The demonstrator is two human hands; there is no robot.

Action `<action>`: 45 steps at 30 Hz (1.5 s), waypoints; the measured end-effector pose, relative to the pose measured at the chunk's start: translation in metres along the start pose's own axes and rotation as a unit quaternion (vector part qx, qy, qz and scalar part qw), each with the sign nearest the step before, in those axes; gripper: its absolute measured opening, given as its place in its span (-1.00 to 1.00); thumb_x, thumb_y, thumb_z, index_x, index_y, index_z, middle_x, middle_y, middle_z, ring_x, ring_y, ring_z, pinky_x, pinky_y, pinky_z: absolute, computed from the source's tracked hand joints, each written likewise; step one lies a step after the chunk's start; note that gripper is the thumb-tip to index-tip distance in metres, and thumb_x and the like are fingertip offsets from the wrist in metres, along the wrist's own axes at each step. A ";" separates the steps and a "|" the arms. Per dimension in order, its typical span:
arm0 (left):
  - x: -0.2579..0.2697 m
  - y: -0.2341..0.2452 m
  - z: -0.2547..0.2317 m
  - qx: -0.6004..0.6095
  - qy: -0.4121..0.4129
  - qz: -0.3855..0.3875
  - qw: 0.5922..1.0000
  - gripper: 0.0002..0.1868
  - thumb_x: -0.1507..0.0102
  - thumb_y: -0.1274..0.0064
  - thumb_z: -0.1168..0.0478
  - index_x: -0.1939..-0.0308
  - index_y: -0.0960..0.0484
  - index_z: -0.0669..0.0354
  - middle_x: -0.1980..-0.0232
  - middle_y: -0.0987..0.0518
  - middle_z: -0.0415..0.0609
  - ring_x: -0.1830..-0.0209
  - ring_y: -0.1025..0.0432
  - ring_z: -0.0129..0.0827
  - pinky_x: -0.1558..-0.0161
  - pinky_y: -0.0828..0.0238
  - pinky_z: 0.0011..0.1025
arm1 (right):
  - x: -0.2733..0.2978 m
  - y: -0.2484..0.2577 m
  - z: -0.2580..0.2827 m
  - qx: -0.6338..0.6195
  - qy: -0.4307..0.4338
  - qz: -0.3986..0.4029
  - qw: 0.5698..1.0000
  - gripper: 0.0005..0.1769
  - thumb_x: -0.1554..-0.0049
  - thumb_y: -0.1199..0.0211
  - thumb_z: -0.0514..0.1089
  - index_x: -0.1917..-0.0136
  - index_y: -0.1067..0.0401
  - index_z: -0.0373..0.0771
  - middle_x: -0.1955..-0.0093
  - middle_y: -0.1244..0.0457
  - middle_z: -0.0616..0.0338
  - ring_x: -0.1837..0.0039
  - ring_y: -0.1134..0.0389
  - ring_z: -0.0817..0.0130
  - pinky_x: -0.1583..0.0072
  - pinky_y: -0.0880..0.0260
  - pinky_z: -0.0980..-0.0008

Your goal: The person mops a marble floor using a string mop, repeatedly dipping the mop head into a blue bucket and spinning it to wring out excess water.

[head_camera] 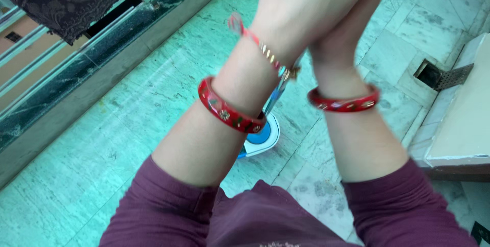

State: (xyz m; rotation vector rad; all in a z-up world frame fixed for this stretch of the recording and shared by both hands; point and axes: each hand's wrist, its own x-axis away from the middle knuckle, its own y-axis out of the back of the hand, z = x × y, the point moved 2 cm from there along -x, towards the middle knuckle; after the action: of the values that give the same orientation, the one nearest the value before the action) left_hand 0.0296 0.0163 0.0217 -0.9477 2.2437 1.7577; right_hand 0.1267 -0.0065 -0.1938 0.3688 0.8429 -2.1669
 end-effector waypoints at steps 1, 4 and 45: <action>0.006 -0.009 0.002 0.000 -0.002 -0.001 1.000 -0.75 -0.42 0.12 -0.04 0.13 -0.62 -0.11 0.16 -0.63 0.00 0.20 -0.56 -0.11 0.09 -0.49 -0.09 | 0.004 0.006 -0.007 0.002 -0.005 -0.008 1.000 -0.50 -0.44 0.27 0.27 -0.24 -0.26 -0.13 -0.17 -0.16 0.33 -0.23 -0.17 0.44 -0.40 -0.19 0.32; 0.059 -0.044 0.026 0.277 0.015 -0.212 0.937 -0.63 -0.28 -0.12 -0.09 0.08 -0.61 0.11 0.10 -0.63 0.02 0.08 -0.53 0.00 0.02 -0.48 -0.13 | 0.030 0.026 -0.037 0.016 -0.036 -0.030 0.999 -0.50 -0.44 0.28 0.27 -0.24 -0.26 -0.12 -0.16 -0.15 0.34 -0.22 -0.16 0.45 -0.40 -0.18 0.33; 0.207 -0.186 0.095 0.379 0.115 -0.032 0.917 -0.26 -0.31 -0.05 0.06 -0.52 -0.22 0.21 -0.34 -0.43 0.27 -0.32 -0.40 0.02 -0.30 -0.37 -0.19 | 0.137 0.014 -0.019 0.351 -0.081 0.111 0.926 -0.76 -0.23 -0.23 -0.21 -0.12 -0.29 -0.32 0.06 -0.32 0.22 0.00 -0.36 0.48 -0.06 -0.42 0.37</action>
State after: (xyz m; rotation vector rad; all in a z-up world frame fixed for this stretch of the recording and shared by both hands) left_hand -0.0579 0.0002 -0.2588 -1.0368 2.6450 0.6278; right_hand 0.0457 -0.0767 -0.2831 0.5910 -0.0981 -2.1804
